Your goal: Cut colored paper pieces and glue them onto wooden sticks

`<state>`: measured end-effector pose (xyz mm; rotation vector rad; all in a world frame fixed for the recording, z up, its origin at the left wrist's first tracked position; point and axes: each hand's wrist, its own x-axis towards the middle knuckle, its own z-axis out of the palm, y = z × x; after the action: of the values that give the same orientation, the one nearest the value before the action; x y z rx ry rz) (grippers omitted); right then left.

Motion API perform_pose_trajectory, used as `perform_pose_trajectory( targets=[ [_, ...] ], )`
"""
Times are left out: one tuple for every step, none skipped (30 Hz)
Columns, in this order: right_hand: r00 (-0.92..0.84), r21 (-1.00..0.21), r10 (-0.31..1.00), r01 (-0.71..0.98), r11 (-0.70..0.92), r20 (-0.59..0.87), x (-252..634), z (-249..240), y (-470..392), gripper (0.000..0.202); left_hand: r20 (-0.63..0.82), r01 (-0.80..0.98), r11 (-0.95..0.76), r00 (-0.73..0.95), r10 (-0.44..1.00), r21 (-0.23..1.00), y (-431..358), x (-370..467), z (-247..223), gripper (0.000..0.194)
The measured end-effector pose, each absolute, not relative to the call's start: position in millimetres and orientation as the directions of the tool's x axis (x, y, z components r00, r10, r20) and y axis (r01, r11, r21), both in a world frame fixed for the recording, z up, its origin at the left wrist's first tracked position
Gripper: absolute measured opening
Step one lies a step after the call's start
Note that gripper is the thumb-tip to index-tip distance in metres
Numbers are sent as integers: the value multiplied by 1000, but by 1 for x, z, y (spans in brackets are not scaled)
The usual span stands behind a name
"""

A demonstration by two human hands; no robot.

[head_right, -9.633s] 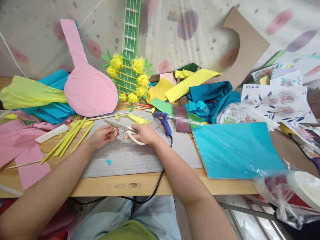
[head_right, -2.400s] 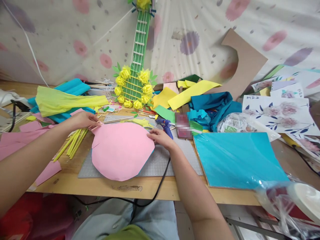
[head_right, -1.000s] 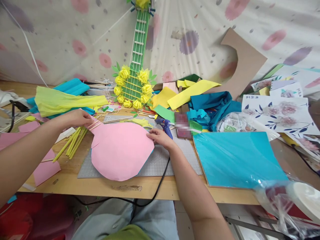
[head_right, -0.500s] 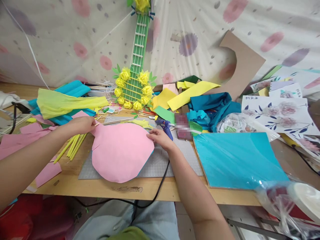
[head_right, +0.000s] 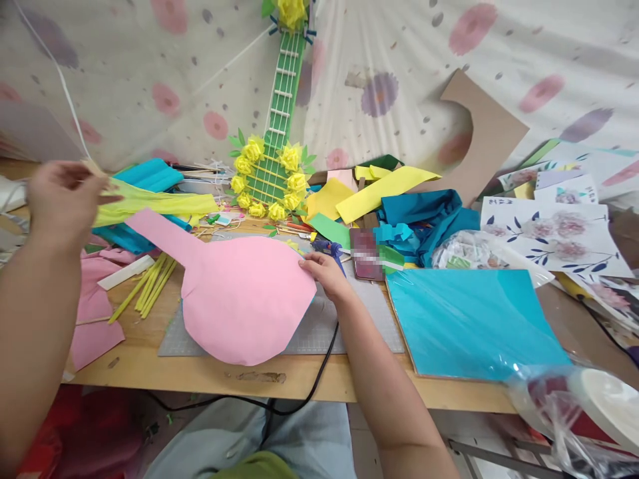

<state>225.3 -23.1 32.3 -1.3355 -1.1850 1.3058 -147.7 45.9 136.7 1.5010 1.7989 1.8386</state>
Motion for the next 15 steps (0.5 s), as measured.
perform_pose_trajectory(
  targets=[
    [4,-991,991,14,-136,-136,224,34,-23,30,565,415,-386,-546,618,824,47,-157,137,24],
    [23,-991,991,-22,-134,-135,222,36,-24,30,576,347,-472,-616,537,811,48,-166,135,24],
    [44,-989,990,-64,-132,-135,219,39,-24,30,557,294,-526,-695,455,798,48,-174,131,22],
    [70,-986,988,-109,-126,-134,217,43,-23,30,537,252,-570,-736,413,782,48,-178,125,22],
    [101,-981,986,-155,-114,-130,213,46,-22,31,504,204,-595,-768,395,777,48,-180,118,23],
    [135,-976,984,-195,-92,-120,209,50,-20,31,453,142,-595,-789,415,791,49,-179,110,24],
    [166,-972,981,-227,-63,-102,203,53,-16,31,378,69,-555,-799,467,829,50,-175,101,25],
    [192,-968,978,-250,-26,-76,196,56,-10,30,336,18,-509,-771,541,861,51,-168,91,24],
    [217,-965,975,-261,18,-41,189,58,-1,28,286,-33,-454,-734,616,891,52,-158,81,21],
    [242,-964,970,-261,60,-5,180,60,9,27,244,-75,-400,-686,685,913,52,-146,71,19],
    [273,-963,962,-250,100,29,170,60,21,25,216,-105,-359,-634,743,927,52,-133,61,16],
    [310,-965,949,-224,135,61,160,59,35,24,193,-131,-335,-602,775,933,51,-120,51,15],
    [344,-970,936,-191,152,79,150,57,50,22,178,-152,-316,-572,801,936,49,-109,43,14],
    [391,-975,915,-150,164,94,140,55,65,21,170,-158,-304,-555,814,940,47,-99,35,13],
    [443,-979,889,-103,177,114,130,52,79,20,151,-156,-267,-517,842,951,44,-92,28,13]
  ],
)
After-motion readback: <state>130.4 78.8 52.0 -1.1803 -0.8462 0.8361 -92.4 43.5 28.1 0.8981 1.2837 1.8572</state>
